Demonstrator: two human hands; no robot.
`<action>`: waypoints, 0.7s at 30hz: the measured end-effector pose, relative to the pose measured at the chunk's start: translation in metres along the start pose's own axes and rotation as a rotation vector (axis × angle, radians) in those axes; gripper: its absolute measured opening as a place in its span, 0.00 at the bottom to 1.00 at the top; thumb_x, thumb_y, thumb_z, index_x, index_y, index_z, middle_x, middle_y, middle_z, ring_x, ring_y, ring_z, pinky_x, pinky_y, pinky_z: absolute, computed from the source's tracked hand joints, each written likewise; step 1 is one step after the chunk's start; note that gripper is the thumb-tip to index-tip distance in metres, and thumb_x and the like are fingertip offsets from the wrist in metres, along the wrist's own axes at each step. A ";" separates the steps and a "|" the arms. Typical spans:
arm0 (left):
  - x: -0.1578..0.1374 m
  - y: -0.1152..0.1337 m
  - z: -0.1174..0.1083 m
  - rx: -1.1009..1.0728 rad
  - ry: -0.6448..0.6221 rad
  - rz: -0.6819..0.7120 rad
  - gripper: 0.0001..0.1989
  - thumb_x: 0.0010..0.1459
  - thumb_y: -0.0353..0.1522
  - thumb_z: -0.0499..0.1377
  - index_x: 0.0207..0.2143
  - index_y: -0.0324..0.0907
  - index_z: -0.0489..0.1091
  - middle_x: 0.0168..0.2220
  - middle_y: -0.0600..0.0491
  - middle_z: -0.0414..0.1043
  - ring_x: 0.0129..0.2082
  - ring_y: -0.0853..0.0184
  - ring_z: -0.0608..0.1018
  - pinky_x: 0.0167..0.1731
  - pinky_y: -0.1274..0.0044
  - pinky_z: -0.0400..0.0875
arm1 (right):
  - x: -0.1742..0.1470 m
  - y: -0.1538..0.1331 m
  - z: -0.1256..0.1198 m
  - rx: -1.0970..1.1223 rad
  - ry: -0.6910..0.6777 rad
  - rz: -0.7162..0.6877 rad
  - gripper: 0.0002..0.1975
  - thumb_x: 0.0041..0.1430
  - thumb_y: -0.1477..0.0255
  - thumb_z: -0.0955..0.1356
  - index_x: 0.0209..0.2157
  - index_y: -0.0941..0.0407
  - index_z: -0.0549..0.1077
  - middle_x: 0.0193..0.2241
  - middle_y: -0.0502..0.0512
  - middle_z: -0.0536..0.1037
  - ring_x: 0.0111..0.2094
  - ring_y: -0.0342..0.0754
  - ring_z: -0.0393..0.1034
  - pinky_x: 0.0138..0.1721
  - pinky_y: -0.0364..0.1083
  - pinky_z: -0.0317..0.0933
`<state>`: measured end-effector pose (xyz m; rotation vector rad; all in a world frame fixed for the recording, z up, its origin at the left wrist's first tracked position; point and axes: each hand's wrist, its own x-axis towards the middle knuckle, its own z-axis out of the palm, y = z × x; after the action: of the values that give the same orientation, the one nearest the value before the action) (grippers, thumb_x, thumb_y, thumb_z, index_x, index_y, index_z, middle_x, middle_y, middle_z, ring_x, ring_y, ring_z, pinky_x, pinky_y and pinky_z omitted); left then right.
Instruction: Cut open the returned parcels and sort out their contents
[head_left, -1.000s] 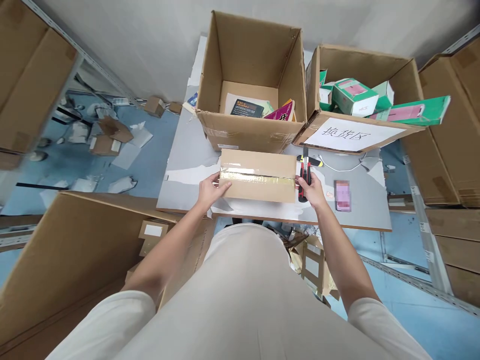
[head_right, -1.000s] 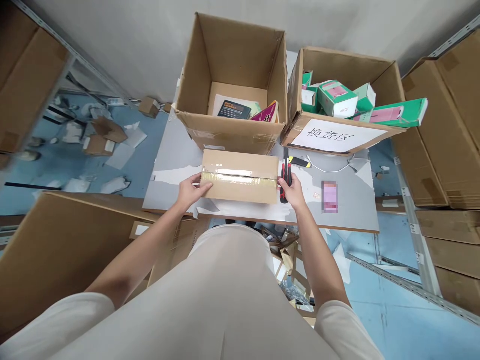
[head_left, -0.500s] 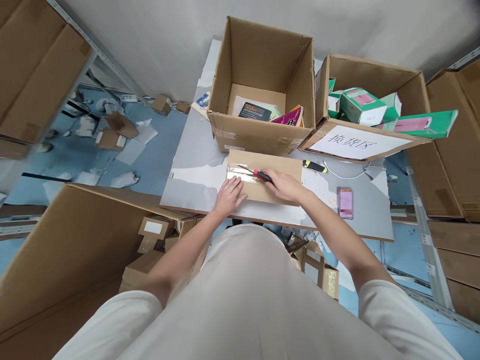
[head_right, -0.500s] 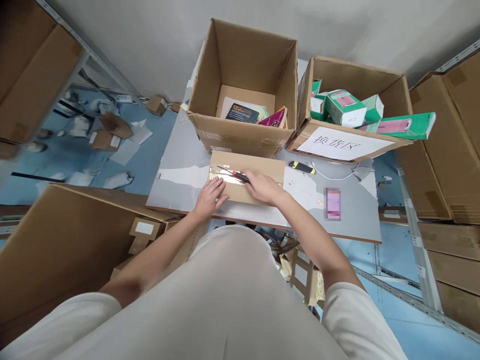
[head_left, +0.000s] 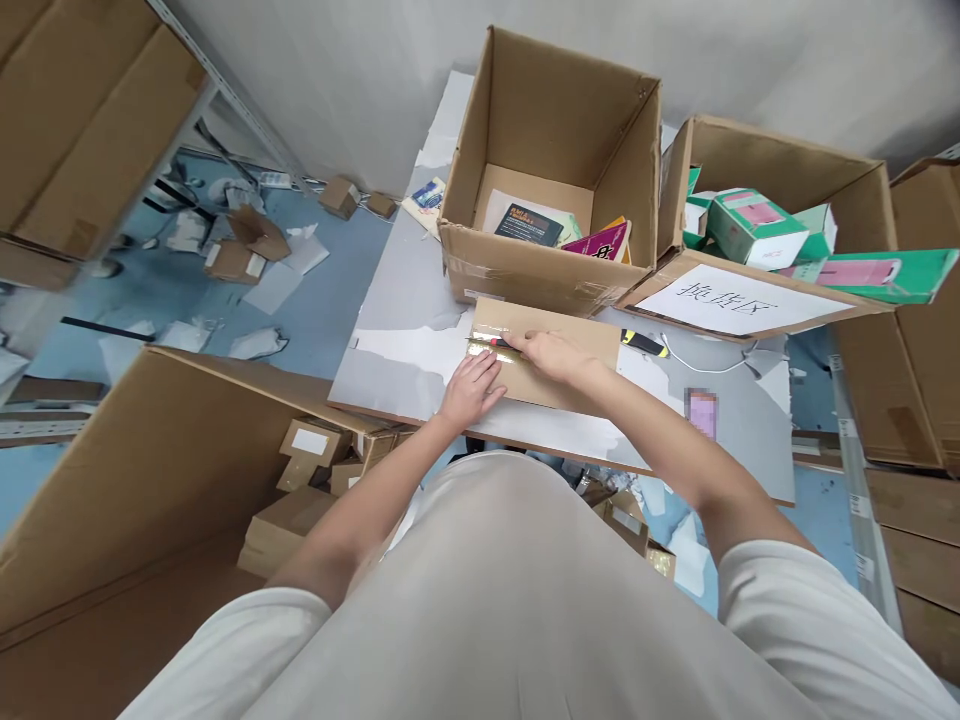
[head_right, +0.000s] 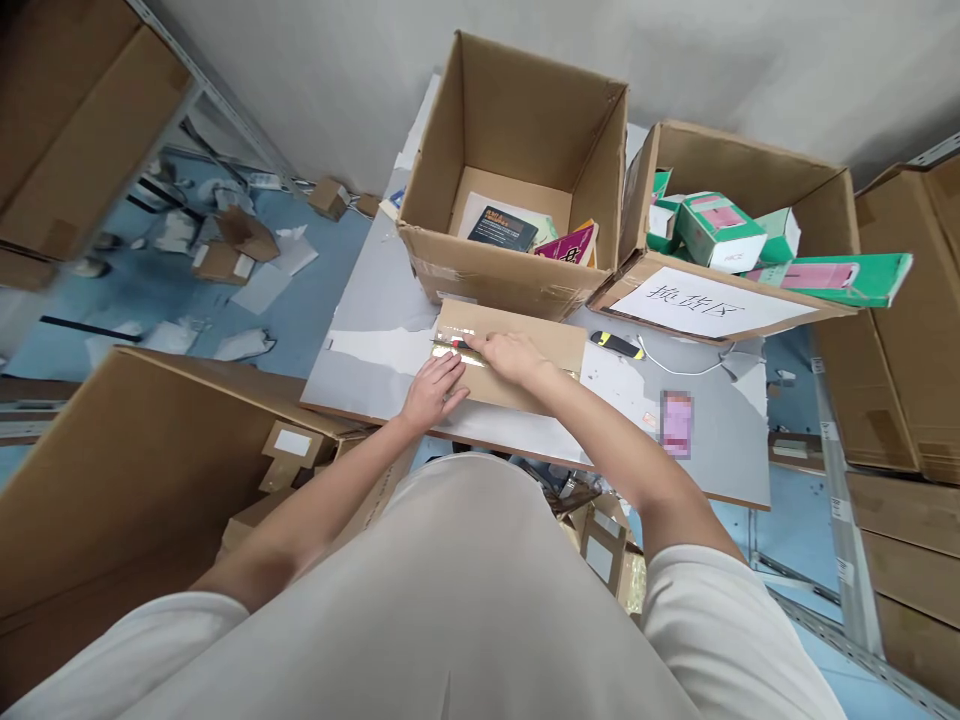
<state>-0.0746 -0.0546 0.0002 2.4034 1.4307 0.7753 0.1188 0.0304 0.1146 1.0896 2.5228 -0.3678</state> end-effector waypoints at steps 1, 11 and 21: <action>0.000 0.000 0.000 0.001 -0.005 -0.005 0.22 0.61 0.40 0.54 0.55 0.40 0.66 0.56 0.40 0.68 0.61 0.55 0.66 0.58 0.58 0.61 | -0.001 0.000 -0.001 -0.011 -0.008 -0.001 0.27 0.66 0.75 0.54 0.66 0.49 0.50 0.46 0.64 0.75 0.43 0.56 0.73 0.39 0.49 0.59; 0.003 0.000 0.000 0.048 -0.040 -0.028 0.22 0.62 0.41 0.52 0.54 0.39 0.67 0.56 0.41 0.69 0.60 0.55 0.67 0.58 0.60 0.61 | -0.012 0.000 -0.008 -0.028 -0.092 0.049 0.28 0.65 0.78 0.54 0.66 0.51 0.51 0.45 0.66 0.77 0.43 0.55 0.74 0.40 0.48 0.60; 0.003 0.003 0.002 0.075 -0.092 -0.011 0.24 0.62 0.41 0.51 0.57 0.40 0.64 0.58 0.39 0.66 0.62 0.54 0.64 0.58 0.59 0.60 | -0.031 0.005 -0.014 -0.084 -0.133 0.118 0.29 0.63 0.79 0.56 0.64 0.50 0.55 0.42 0.64 0.78 0.41 0.54 0.75 0.35 0.46 0.60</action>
<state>-0.0702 -0.0529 0.0008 2.4498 1.4608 0.6097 0.1391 0.0186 0.1402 1.1358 2.3244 -0.2899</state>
